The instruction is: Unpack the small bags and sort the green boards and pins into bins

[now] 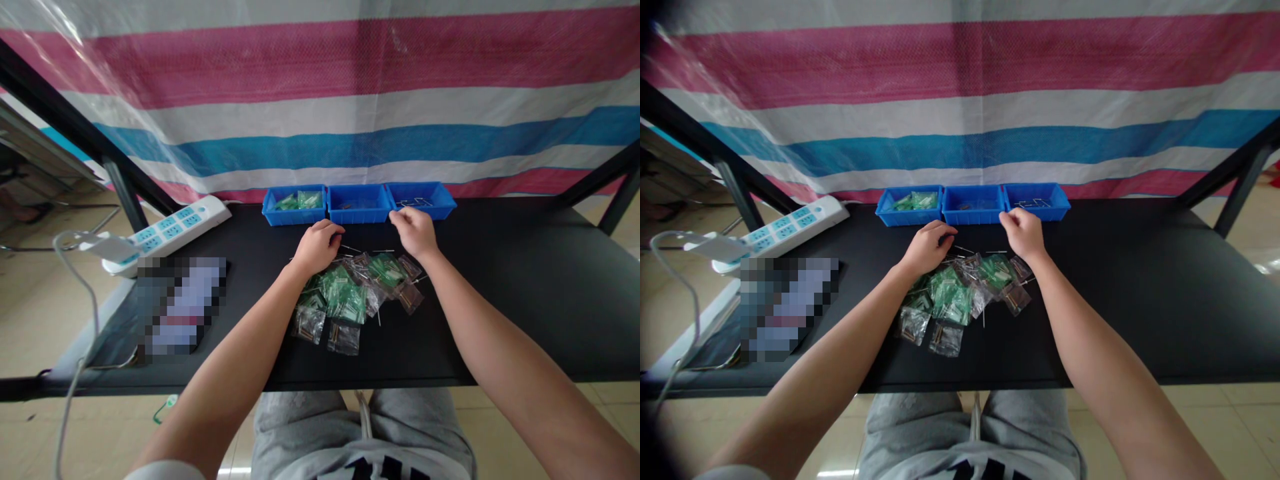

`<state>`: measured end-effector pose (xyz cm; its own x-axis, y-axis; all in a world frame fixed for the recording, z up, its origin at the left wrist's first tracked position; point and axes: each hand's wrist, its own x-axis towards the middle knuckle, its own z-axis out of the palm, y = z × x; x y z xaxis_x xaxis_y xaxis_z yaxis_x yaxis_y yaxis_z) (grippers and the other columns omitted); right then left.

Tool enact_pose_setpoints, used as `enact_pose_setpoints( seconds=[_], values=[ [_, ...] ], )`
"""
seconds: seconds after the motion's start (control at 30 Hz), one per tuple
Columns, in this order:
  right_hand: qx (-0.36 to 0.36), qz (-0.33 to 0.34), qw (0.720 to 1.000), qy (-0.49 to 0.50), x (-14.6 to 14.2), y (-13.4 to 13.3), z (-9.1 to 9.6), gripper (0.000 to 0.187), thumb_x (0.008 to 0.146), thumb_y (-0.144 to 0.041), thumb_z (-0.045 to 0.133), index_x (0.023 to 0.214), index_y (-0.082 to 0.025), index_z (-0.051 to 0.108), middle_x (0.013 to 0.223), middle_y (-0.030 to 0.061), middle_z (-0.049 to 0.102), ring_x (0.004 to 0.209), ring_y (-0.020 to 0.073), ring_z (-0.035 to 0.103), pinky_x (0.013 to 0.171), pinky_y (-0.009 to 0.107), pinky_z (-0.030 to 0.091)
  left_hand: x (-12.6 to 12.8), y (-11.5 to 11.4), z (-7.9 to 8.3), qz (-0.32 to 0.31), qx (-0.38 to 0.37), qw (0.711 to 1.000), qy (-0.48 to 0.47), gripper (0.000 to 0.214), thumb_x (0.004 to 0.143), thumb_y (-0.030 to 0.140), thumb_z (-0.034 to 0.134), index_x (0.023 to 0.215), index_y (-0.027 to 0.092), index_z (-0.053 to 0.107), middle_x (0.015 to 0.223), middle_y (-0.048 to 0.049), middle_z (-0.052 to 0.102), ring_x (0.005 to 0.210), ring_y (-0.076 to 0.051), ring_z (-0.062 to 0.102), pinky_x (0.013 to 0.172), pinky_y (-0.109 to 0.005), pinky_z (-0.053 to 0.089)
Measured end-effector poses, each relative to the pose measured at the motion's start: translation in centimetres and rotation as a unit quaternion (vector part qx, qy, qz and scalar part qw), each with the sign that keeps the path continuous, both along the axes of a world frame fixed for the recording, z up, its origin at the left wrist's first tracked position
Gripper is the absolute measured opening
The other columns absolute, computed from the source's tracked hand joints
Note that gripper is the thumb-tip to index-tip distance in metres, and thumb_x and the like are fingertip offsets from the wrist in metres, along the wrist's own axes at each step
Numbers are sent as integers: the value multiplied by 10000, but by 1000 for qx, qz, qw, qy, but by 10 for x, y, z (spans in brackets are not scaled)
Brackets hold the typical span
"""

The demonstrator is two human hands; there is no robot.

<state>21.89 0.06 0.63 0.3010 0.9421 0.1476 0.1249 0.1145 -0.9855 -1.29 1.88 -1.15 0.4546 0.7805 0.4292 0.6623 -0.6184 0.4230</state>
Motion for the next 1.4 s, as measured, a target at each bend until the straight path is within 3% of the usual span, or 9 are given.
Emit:
enact_pose_setpoints(
  seconds=[0.07, 0.13, 0.27, 0.53, 0.73, 0.97, 1.17, 1.4],
  values=[
    [57, 49, 983, -169, -6, -5, -5, 217, 708, -277, 717, 548, -196, 595, 503, -31, 540, 503, 100, 456, 517, 229, 315, 0, 2, -2, -7, 0, 1000, 18, 213, 846, 166, 524, 952, 166, 709, 986, -79, 691, 927, -215, 634, 879, -361, 517],
    [71, 99, 957, -264, -10, -7, -10, 147, 721, -270, 698, 600, -207, 645, 537, -23, 588, 515, 114, 491, 551, 244, 330, 0, 3, -3, -13, -5, 999, 39, 185, 841, 189, 554, 915, 175, 724, 975, -74, 702, 911, -220, 634, 877, -377, 512],
    [60, 164, 930, -323, -14, -7, -18, 93, 741, -260, 673, 657, -222, 684, 594, -14, 632, 531, 122, 516, 572, 248, 344, 1, 4, -4, -22, -19, 998, 50, 161, 838, 226, 586, 858, 192, 742, 959, -68, 711, 901, -212, 637, 880, -381, 505],
    [57, 186, 899, -394, -14, -5, -23, 148, 816, -319, 610, 744, -225, 699, 652, 2, 673, 575, 134, 569, 585, 249, 383, 1, 4, -7, -25, -24, 997, 73, 155, 819, 221, 596, 846, 213, 749, 988, -56, 711, 925, -218, 625, 909, -399, 481],
    [50, 192, 896, -398, -15, -6, -22, 162, 824, -333, 605, 750, -223, 698, 659, 8, 670, 584, 141, 564, 585, 258, 362, 2, 3, -4, -33, -34, 997, 59, 146, 818, 144, 570, 790, 187, 707, 945, -59, 708, 899, -203, 622, 876, -367, 482],
    [76, 198, 906, -366, -18, -12, -10, 363, 908, -404, 486, 642, -209, 637, 590, -4, 606, 568, 137, 518, 584, 258, 333, 5, -4, 5, -46, 5, 999, -8, 156, 893, 212, 522, 847, 175, 666, 921, -67, 709, 874, -201, 627, 823, -355, 471],
    [90, 209, 930, -289, -24, -17, -5, 323, 890, -388, 520, 670, -212, 678, 629, 2, 645, 615, 157, 566, 623, 263, 379, 6, -8, 10, -52, 38, 997, -44, 164, 914, 241, 513, 848, 174, 648, 908, -69, 699, 883, -197, 625, 827, -341, 464],
    [112, 181, 950, -227, -25, -17, 0, 264, 858, -407, 585, 709, -229, 710, 696, 19, 655, 646, 164, 553, 658, 282, 397, 6, -11, 13, -38, 20, 997, -66, 281, 969, 327, 416, 965, 167, 647, 920, -76, 687, 877, -188, 623, 821, -322, 474]
  ],
)
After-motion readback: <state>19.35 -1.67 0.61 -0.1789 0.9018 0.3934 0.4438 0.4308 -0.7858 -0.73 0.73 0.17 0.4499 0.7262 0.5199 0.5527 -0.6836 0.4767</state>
